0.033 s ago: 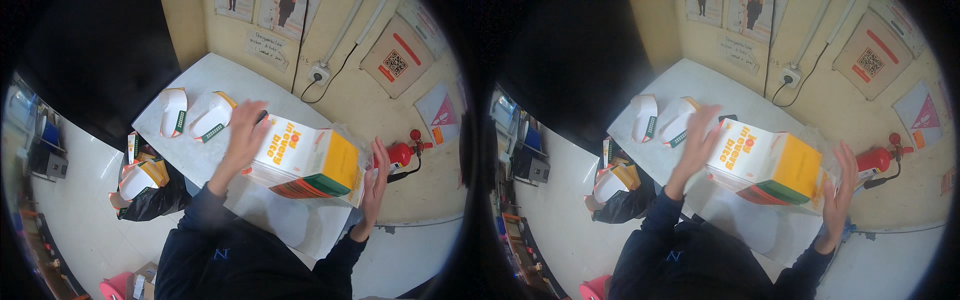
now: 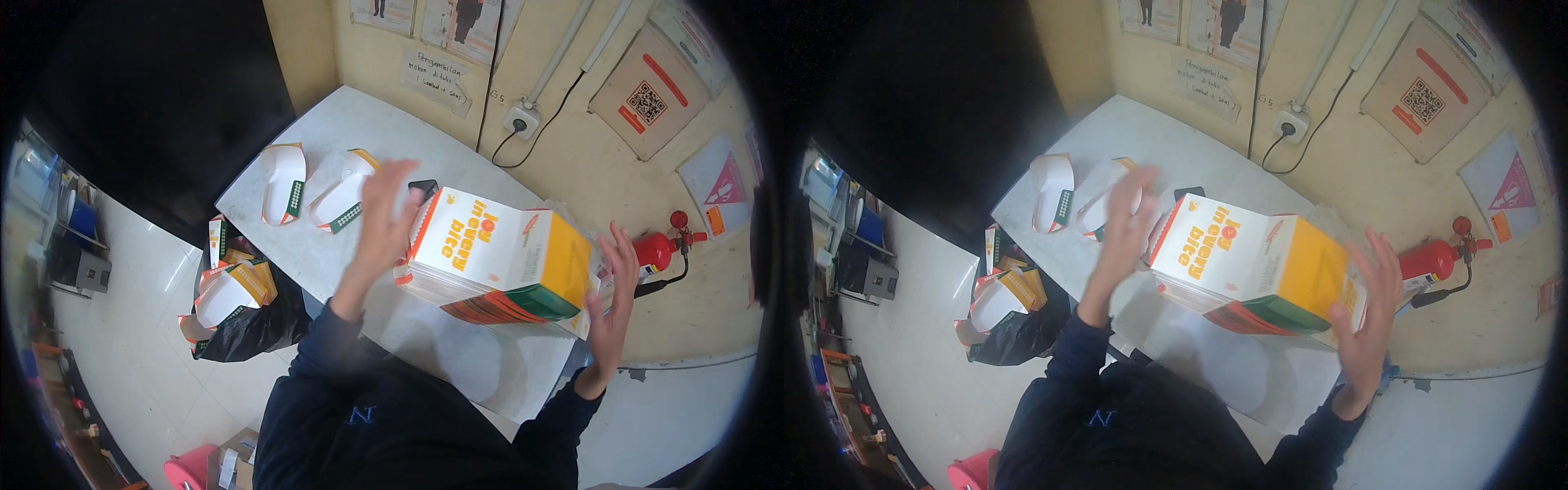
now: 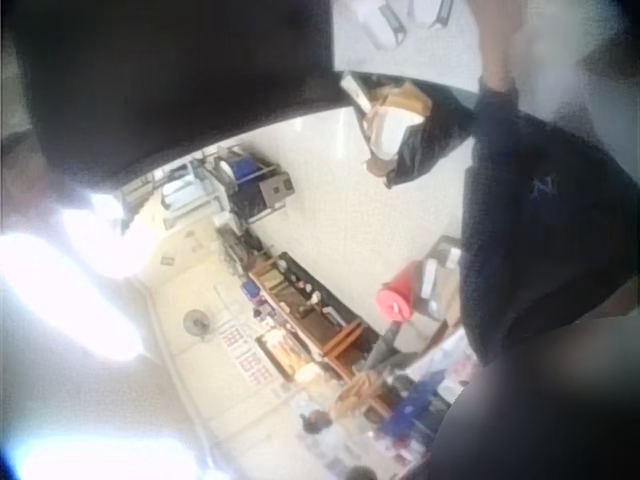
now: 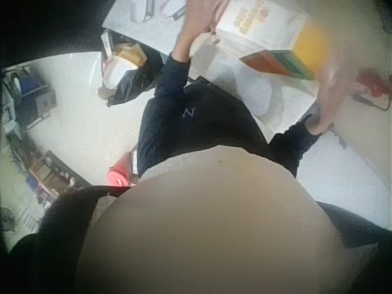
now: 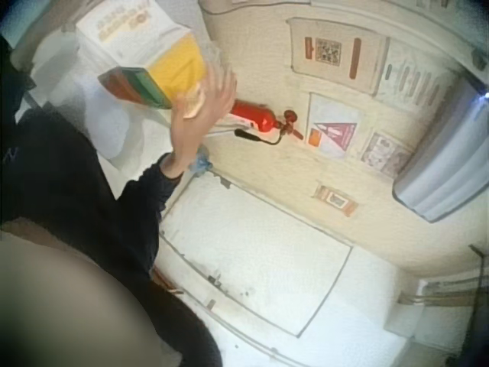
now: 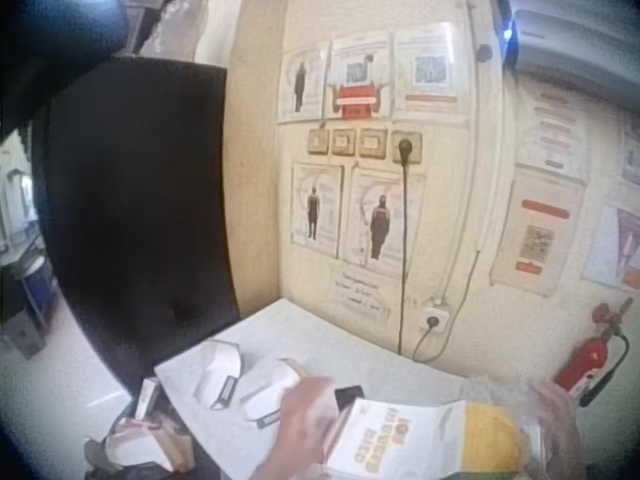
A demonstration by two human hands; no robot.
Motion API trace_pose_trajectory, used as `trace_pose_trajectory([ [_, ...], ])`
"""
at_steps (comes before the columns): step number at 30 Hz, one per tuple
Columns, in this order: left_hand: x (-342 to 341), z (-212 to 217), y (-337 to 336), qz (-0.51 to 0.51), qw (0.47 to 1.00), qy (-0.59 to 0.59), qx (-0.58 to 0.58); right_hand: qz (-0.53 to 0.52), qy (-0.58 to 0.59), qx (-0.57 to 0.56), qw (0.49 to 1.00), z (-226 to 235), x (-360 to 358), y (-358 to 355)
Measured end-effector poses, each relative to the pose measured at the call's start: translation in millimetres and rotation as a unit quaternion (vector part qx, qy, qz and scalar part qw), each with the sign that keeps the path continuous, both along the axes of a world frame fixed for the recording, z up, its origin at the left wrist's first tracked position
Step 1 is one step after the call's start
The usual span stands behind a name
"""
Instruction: The person assembles flat-packed cardboard boxes by folding and interlocking the flaps. They repeatedly pick up flat pieces, fold them into box shapes, and stack the finished boxes on a table.
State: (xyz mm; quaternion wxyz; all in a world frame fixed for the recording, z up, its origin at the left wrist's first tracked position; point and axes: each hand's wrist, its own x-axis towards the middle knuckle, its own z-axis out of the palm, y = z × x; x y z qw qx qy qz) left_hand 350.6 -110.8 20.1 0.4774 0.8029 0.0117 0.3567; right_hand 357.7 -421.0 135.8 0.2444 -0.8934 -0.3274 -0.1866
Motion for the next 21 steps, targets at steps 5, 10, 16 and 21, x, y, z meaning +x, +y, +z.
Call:
trace_pose_trajectory([
  [5, -2.0, -82.3, 89.7, 0.121, 0.981, 0.112, 0.102, 0.007, 0.031, -0.169, 0.985, 13.8, -10.8, 56.9],
  [10, -2.1, -193.1, 113.1, 0.235, 0.838, 0.311, 0.383, 0.004, 0.048, -0.147, 0.988, -11.8, -10.6, 70.5],
  [16, -16.3, -124.9, 112.5, 0.179, 0.943, 0.176, 0.220, -0.034, 0.037, -0.237, 0.970, -7.9, -22.3, 63.7],
  [21, -84.6, 45.0, 89.5, 0.089, 0.957, 0.087, 0.264, 0.070, -0.053, -0.161, 0.983, 5.9, -38.2, 109.2],
])
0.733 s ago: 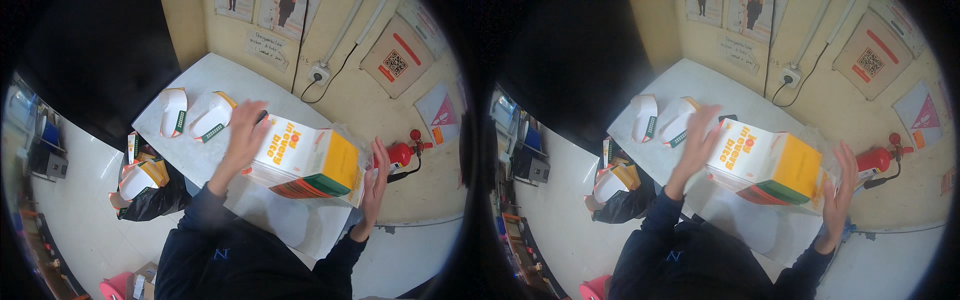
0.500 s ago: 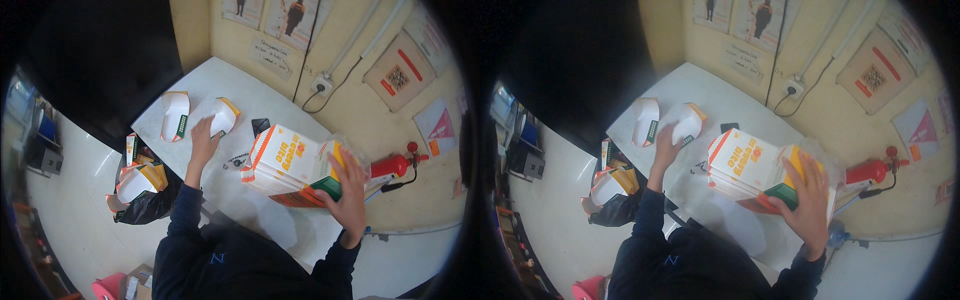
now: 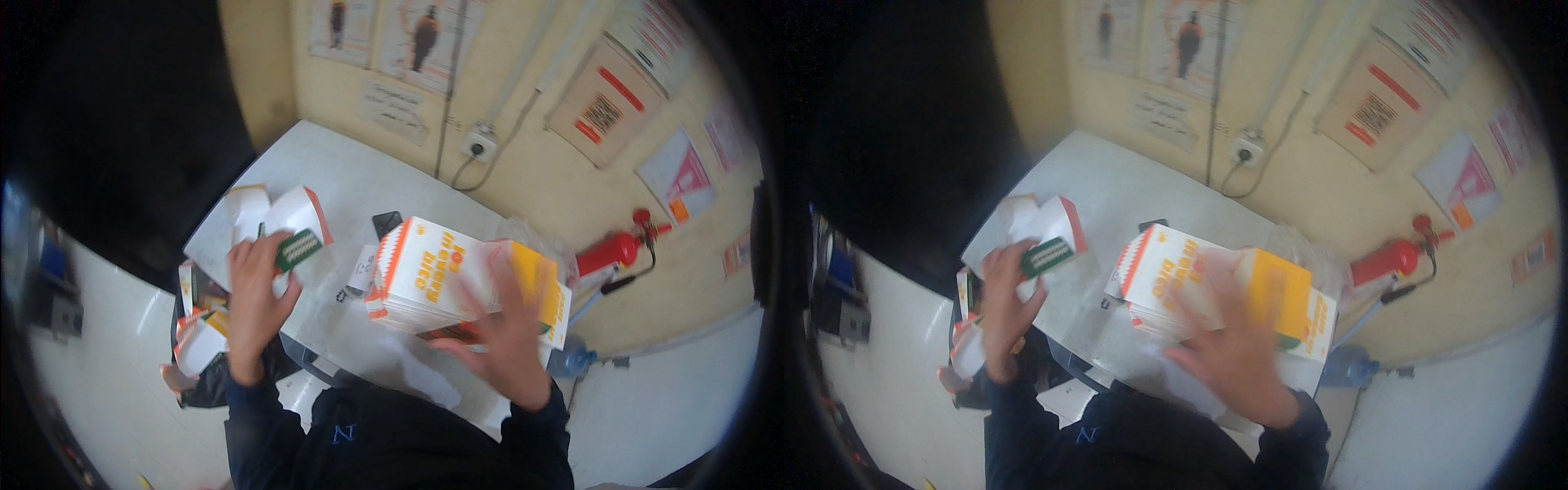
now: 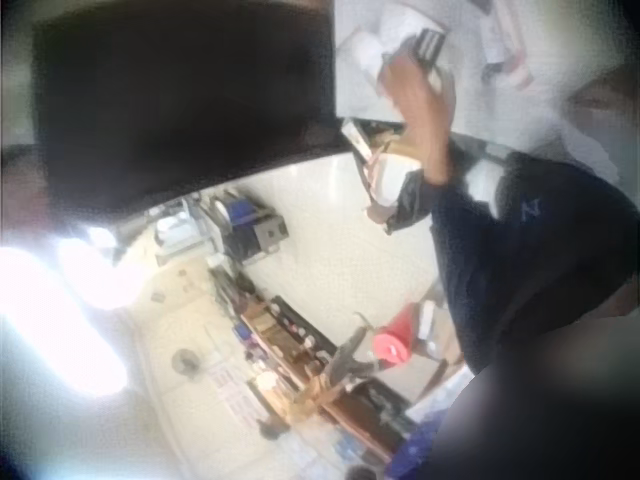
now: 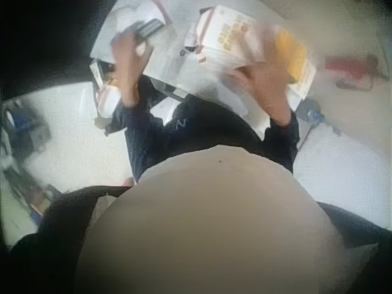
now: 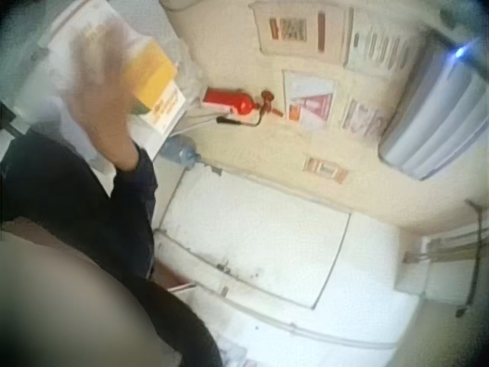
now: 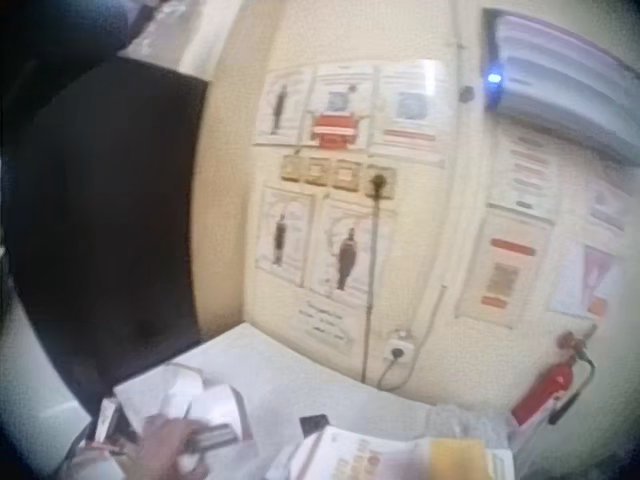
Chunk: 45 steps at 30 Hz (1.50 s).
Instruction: The person assembles flat-packed cardboard boxes by folding and interlocking the flaps. They repeatedly pick up flat pieces, fold them into box shapes, and stack the finished boxes on a table.
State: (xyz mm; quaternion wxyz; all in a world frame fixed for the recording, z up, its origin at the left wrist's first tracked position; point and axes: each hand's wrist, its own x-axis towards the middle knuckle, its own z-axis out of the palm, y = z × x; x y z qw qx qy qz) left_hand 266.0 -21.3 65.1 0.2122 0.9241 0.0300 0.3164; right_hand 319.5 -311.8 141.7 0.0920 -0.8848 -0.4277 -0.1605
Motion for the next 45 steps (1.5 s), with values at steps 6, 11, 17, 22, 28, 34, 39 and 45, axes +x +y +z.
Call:
trace_pose_trajectory([
  [6, -80.6, 107.4, -50.8, -0.074, 0.986, 0.010, 0.148, 0.144, -0.096, 0.059, 0.983, -22.2, -1.6, 85.1],
  [11, -37.5, 79.8, -51.1, -0.092, 0.922, -0.371, -0.067, 0.206, 0.168, 0.384, 0.884, -10.7, -4.9, 48.2],
  [17, 15.4, 43.2, -106.6, -0.410, 0.806, -0.023, -0.426, 0.298, 0.542, 0.674, 0.404, -5.6, -3.6, -18.2],
  [22, 27.2, 57.1, -173.3, -0.460, 0.680, -0.083, -0.565, 0.198, 0.413, 0.789, 0.410, -28.8, -4.8, -52.4],
  [28, 39.9, 72.7, -193.3, -0.407, 0.745, -0.031, -0.527, -0.149, 0.087, 0.713, 0.679, -67.4, 3.1, -82.8],
  [34, 89.6, 20.5, -200.4, -0.265, 0.932, 0.097, -0.226, -0.247, 0.185, 0.639, 0.705, -115.2, 31.9, -85.5],
  [39, 89.8, -6.2, -196.7, -0.325, 0.903, 0.058, -0.276, -0.274, 0.206, 0.599, 0.724, -114.6, 26.1, -94.2],
  [45, 81.7, 6.6, -191.0, -0.309, 0.925, 0.112, -0.191, -0.331, -0.303, 0.476, 0.756, -14.0, 14.8, -123.0],
])
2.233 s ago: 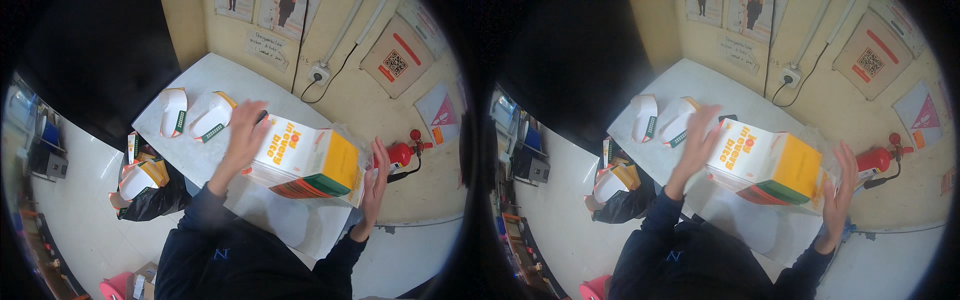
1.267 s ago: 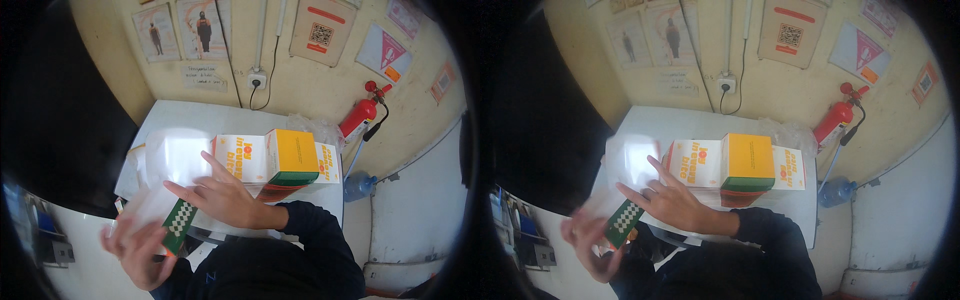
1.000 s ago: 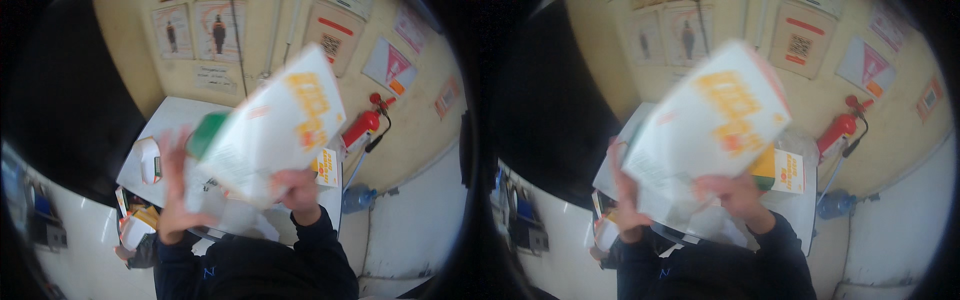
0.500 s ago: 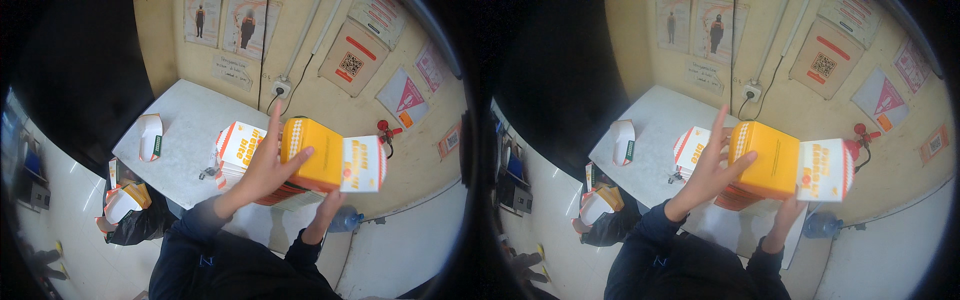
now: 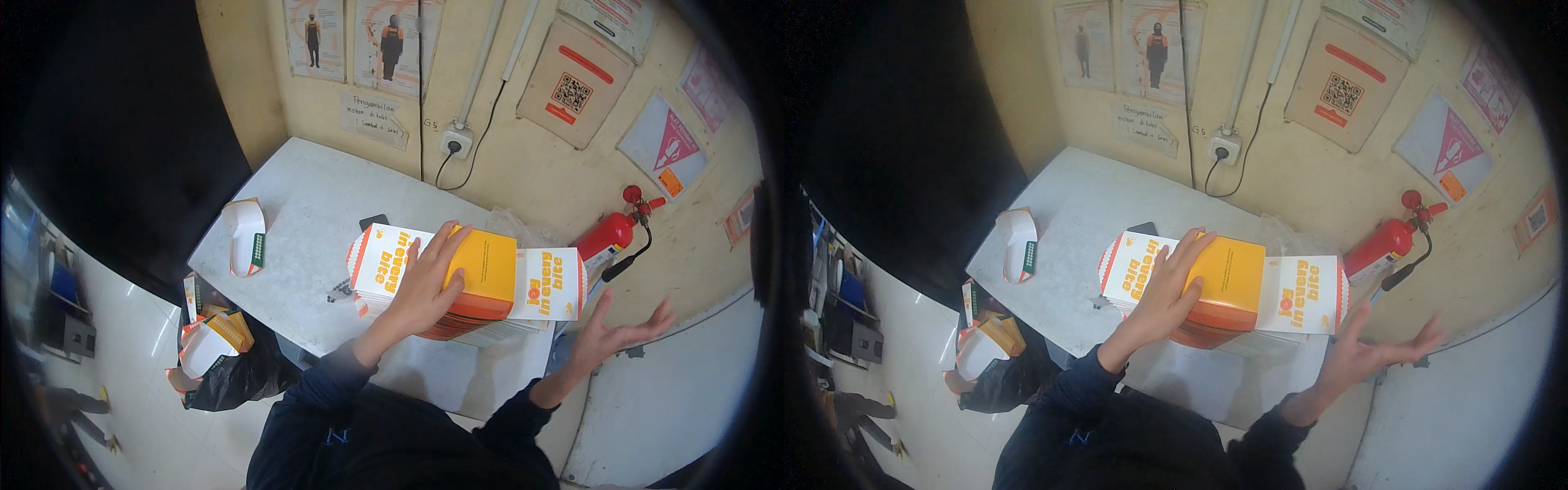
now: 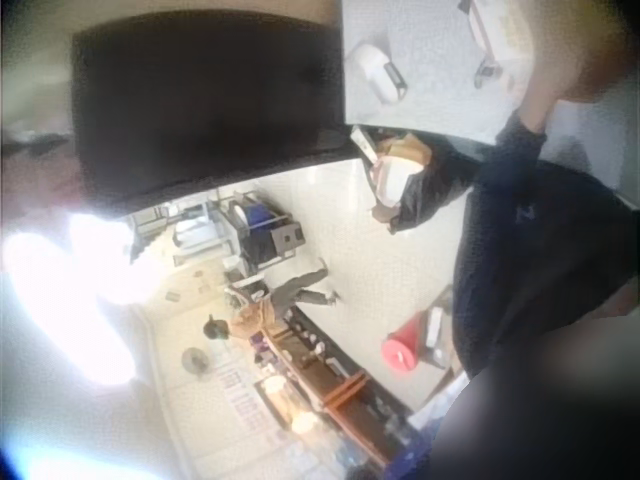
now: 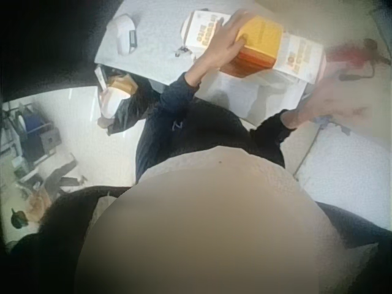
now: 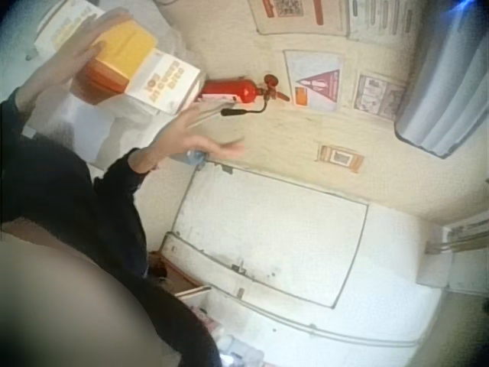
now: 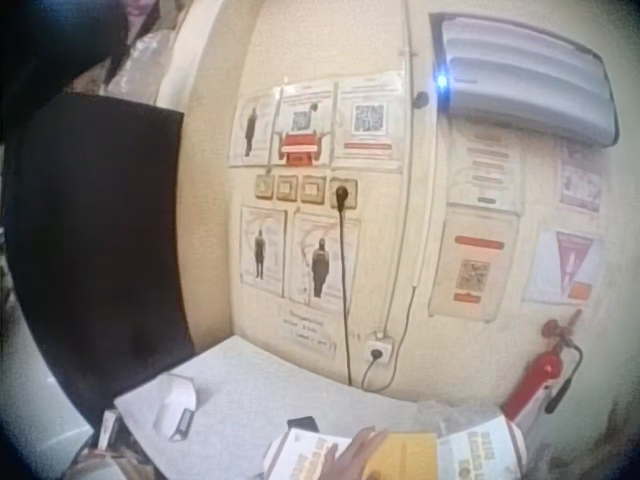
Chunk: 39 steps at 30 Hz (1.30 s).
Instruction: The person assembles flat-packed cardboard boxes by folding and interlocking the flaps. They repeatedly pick up flat pieces, fold them into box shapes, and stack the finished boxes on a table.
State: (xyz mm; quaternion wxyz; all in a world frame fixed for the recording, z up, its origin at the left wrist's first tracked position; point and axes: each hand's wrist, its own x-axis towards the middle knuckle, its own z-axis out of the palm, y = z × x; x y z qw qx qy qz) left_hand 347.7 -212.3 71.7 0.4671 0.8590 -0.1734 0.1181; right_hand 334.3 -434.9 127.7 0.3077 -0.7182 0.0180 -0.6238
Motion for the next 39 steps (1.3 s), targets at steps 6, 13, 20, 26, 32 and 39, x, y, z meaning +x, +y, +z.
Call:
trace_pose_trajectory([
  [6, 11.8, -19.6, 26.4, -0.042, 0.996, 0.024, 0.081, 0.252, 0.409, -0.345, 0.806, -26.4, 47.4, 11.4],
  [13, 20.3, -87.3, 38.7, 0.074, 0.995, 0.007, -0.065, 0.350, 0.381, -0.124, 0.846, -137.3, 72.5, -8.0],
  [20, 18.6, -93.7, 43.9, 0.102, 0.994, -0.002, -0.032, 0.253, 0.412, -0.259, 0.836, -65.3, 73.0, -15.8],
  [26, 18.5, -88.0, 43.8, 0.111, 0.993, -0.034, -0.006, 0.501, 0.432, 0.049, 0.748, -97.1, 85.3, -1.8],
  [32, 19.5, -97.5, 40.2, 0.131, 0.990, -0.040, -0.019, 0.488, 0.348, 0.059, 0.798, -174.7, 105.5, -33.6],
  [39, 9.3, -87.2, 42.9, 0.153, 0.988, -0.028, 0.012, 0.451, 0.382, 0.026, 0.806, -150.0, 101.6, -48.1],
])
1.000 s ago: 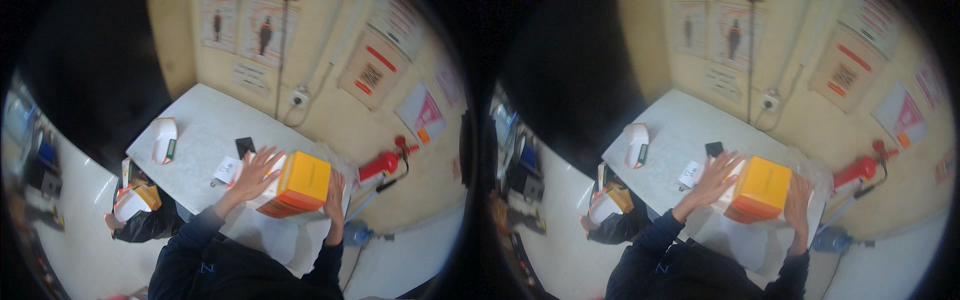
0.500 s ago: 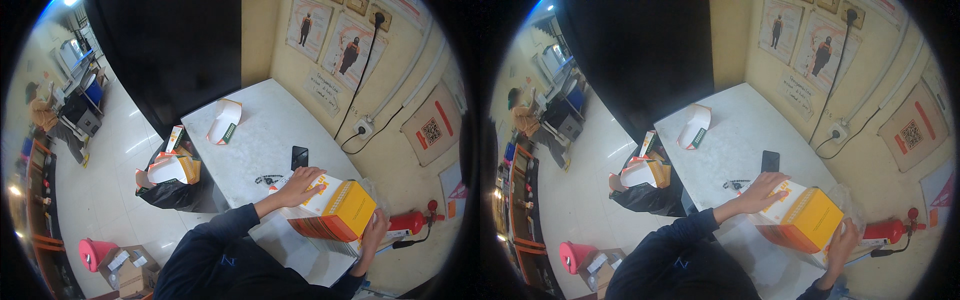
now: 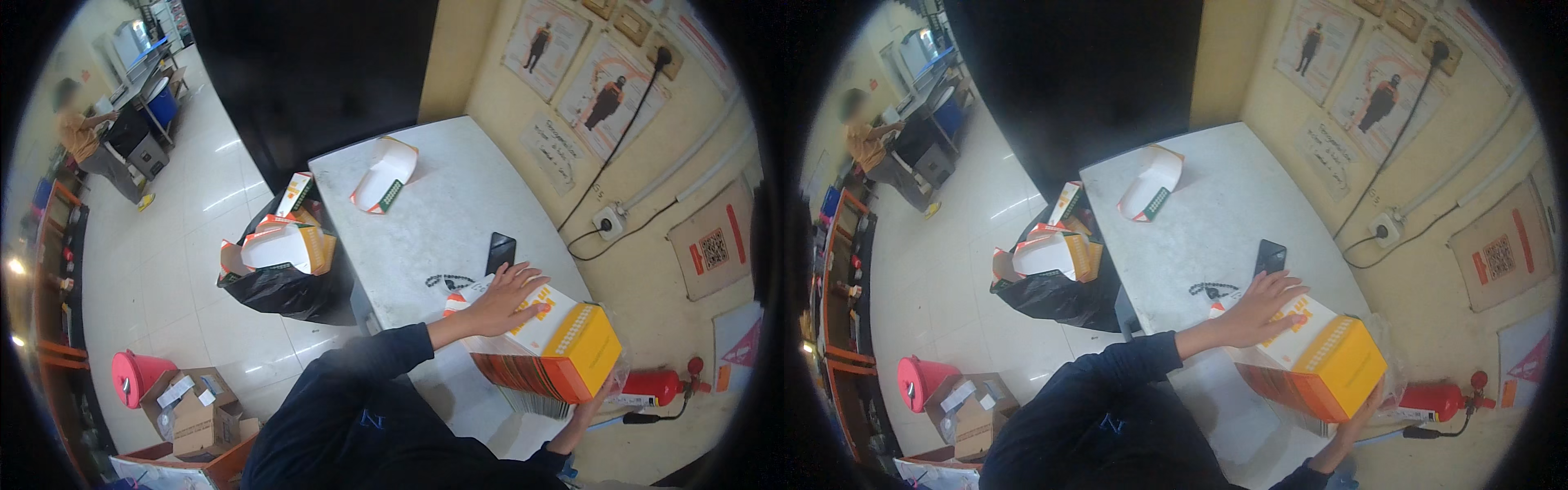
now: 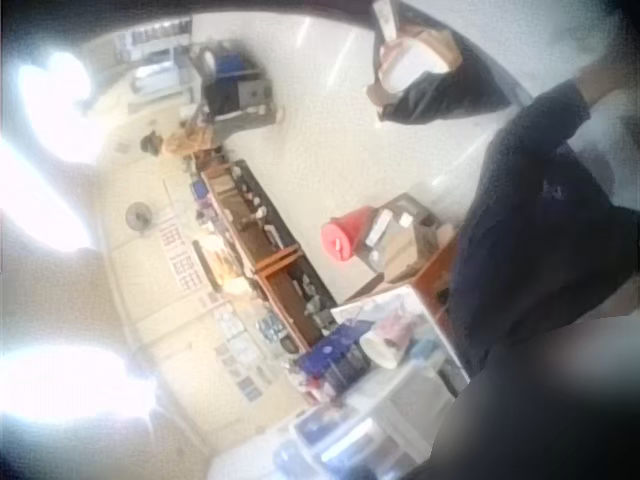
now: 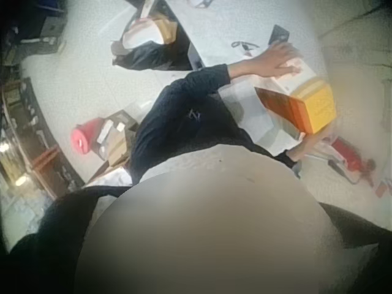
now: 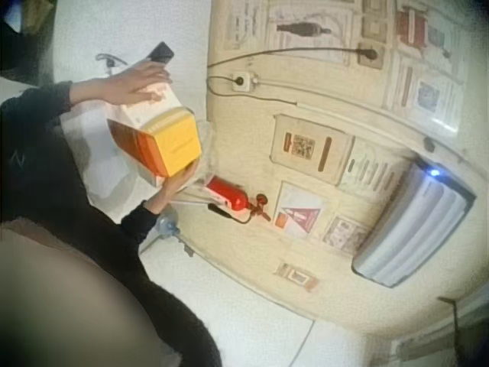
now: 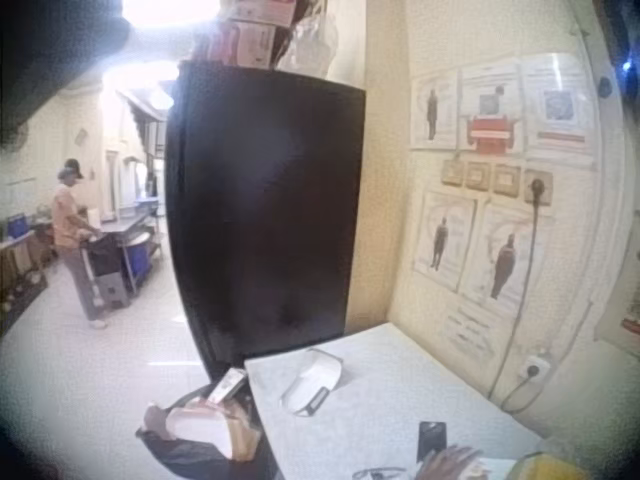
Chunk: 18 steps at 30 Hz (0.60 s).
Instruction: The person assembles flat-packed cardboard boxes by folding and interlocking the flaps. They repeatedly pick up flat pieces, fold them into box shapes, and stack the finished boxes on a table.
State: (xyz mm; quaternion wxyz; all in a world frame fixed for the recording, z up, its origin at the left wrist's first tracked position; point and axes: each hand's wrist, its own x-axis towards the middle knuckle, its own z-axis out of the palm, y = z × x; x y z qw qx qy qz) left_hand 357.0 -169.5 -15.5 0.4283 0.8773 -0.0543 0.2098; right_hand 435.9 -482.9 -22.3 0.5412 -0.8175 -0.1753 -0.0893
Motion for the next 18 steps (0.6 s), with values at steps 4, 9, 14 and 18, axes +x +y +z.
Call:
trace_pose_trajectory([
  [4, -35.0, 15.4, 24.7, 0.061, 0.991, -0.112, -0.029, -0.146, -0.260, -0.296, 0.908, 68.5, -34.8, 23.6],
  [9, -127.6, -1.6, 100.8, 0.140, 0.983, -0.092, -0.081, -0.283, -0.430, -0.133, 0.847, 107.8, -101.9, 80.0],
  [14, -230.6, -52.1, 183.8, 0.270, 0.867, 0.034, -0.419, 0.213, -0.421, -0.175, 0.864, 53.8, -177.8, 264.0],
  [18, -309.7, -84.0, 229.1, 0.259, 0.828, 0.120, -0.482, 0.448, -0.387, -0.351, 0.726, -22.4, -208.7, 422.1],
])
